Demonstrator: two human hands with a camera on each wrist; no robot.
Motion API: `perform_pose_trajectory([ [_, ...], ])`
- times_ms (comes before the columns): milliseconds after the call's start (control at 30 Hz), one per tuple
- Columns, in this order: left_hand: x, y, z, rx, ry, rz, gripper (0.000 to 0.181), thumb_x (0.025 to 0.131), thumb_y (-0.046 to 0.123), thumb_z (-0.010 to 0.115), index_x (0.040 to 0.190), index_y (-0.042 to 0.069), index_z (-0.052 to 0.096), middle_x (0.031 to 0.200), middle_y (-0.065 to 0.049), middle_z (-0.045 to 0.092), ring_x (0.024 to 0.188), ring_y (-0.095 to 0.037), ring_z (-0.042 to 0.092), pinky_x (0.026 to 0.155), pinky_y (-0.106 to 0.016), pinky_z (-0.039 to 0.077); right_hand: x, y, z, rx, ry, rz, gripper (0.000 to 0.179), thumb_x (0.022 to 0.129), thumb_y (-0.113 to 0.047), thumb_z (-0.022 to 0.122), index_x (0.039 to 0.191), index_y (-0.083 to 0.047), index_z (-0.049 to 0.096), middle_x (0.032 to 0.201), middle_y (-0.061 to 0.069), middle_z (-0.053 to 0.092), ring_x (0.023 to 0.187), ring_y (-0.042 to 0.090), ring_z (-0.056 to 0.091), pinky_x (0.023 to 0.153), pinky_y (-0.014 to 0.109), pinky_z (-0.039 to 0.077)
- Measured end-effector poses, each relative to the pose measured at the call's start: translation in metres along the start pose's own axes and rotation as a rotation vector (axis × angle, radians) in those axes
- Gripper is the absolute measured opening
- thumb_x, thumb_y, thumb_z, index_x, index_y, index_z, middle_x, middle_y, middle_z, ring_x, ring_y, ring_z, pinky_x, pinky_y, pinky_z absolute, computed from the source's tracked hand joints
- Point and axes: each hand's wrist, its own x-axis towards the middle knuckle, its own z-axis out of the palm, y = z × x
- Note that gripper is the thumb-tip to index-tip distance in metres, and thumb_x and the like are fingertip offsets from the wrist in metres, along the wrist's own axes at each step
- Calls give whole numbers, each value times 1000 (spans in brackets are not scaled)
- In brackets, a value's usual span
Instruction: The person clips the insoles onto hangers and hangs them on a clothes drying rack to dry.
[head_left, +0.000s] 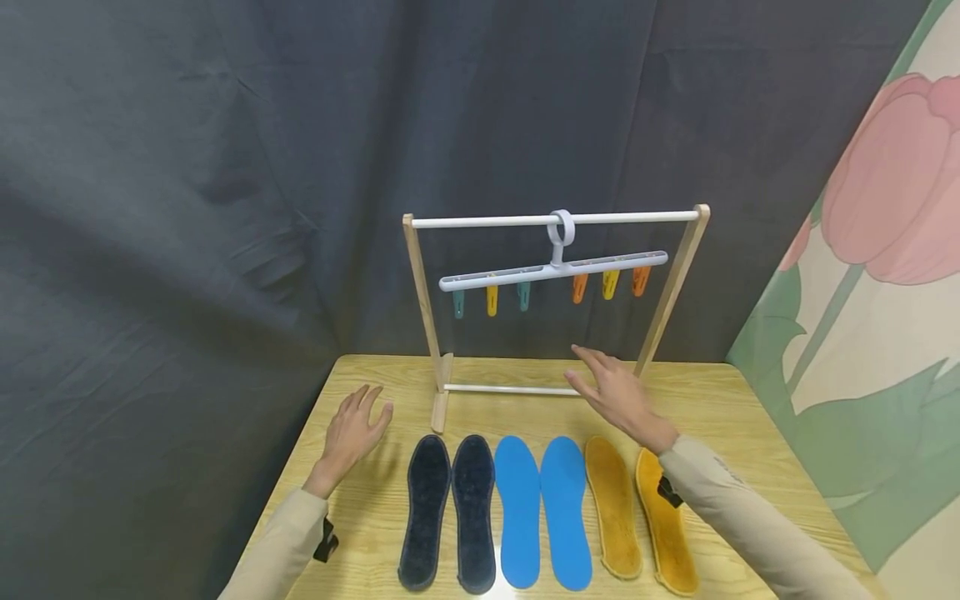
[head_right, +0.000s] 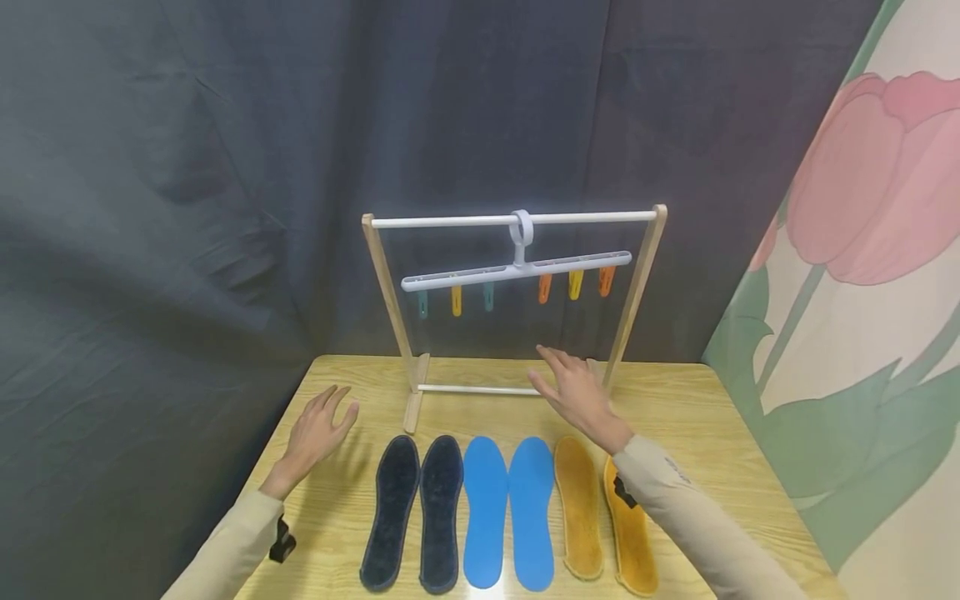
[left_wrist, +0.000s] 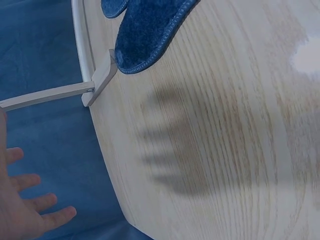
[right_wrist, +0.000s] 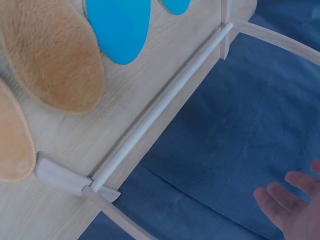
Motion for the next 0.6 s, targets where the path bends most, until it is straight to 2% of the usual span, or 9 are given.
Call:
perform_pose_trajectory([
  [267,-2,-2,1,-17,-19,-18,60,102,48,47,147,8,47,152,-24,37,135,-49,35,98,-69,37,6,-8,6,-8,44,-48,54,99,-38,59,142,-5,53,134,22,57,113,45,58,96,62,42],
  [467,-5,-2,3,-20,-24,-24,59,103,48,46,147,8,47,151,-24,37,133,-50,37,98,-68,37,8,-17,8,-17,14,-16,55,101,-42,55,143,-7,52,134,21,57,113,44,58,94,64,39],
  [600,-6,-1,5,-32,-33,-29,61,103,50,44,147,8,47,152,-24,36,133,-51,37,99,-69,37,8,-22,7,10,-9,6,56,101,-44,54,144,-8,51,135,21,56,115,44,57,94,63,42],
])
